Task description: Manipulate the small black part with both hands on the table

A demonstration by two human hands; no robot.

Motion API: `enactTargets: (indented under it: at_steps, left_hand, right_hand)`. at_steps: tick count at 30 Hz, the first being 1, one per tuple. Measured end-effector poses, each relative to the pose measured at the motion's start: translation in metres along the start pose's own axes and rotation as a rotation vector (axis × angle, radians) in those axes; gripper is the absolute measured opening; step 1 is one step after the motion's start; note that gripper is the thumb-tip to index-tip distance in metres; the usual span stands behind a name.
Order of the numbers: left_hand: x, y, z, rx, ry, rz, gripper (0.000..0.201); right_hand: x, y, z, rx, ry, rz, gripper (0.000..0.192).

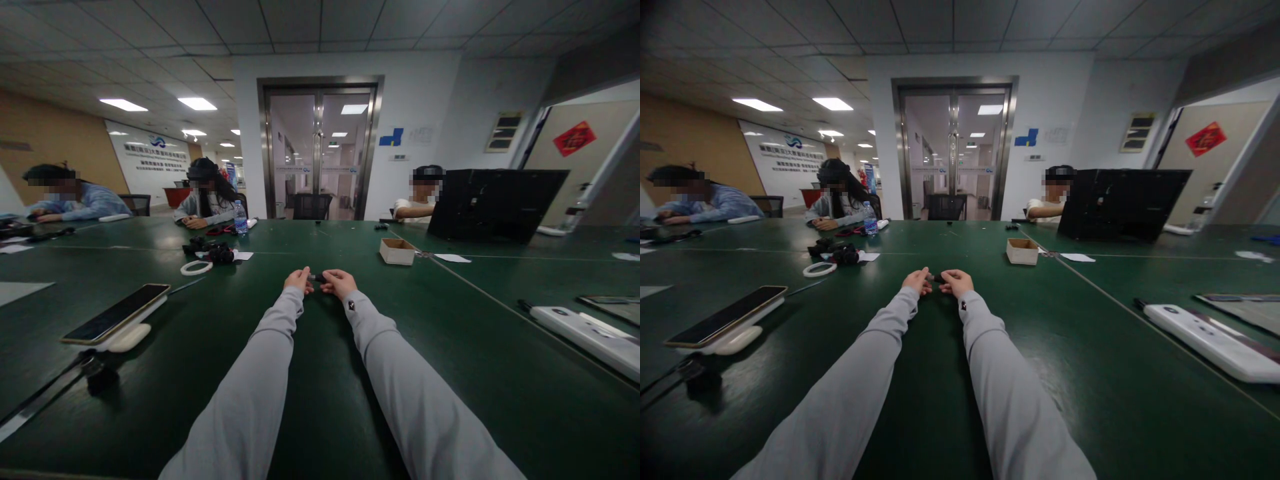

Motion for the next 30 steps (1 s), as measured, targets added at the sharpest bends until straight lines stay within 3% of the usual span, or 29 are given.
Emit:
enactTargets:
  at_steps: [5, 9, 12, 17, 22, 30]
  left_hand:
    - [-0.001, -0.002, 0.0, 0.056, -0.167, 0.019, 0.017]
    - [0.001, -0.001, 0.003, 0.057, -0.066, -0.051, 0.027]
    - [0.004, 0.0, 0.005, 0.016, -0.053, 0.021, 0.041]
    - [0.001, -0.002, 0.003, 0.036, -0.198, 0.078, 0.02]
    - [-0.003, -0.001, -0.005, 0.008, -0.075, 0.07, 0.025]
    - [-0.004, -0.002, -0.007, 0.053, -0.109, 0.178, 0.021]
  right_hand:
    - [-0.002, 0.001, 0.001, -0.002, 0.006, -0.008, 0.012]
    - [0.0, 0.0, 0.0, 0.004, 0.0, 0.003, 0.011]
    - [0.001, 0.0, -0.002, 0.004, -0.008, 0.0, 0.011]
    - [0.0, 0.0, -0.001, -0.007, -0.002, -0.013, 0.01]
    - [0.0, 0.0, -0.001, 0.002, -0.012, -0.012, 0.009]
    - [0.001, -0.001, -0.002, 0.01, -0.016, -0.013, 0.006]
Point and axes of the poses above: each hand's wrist, its own z-axis towards the middle knuckle, its own y-axis out of the back of the hand, x = y × z, the point moved 3 cm from there along z, towards the middle knuckle, and after that the axes turned 2 degrees about y, right-handed, at the moved point
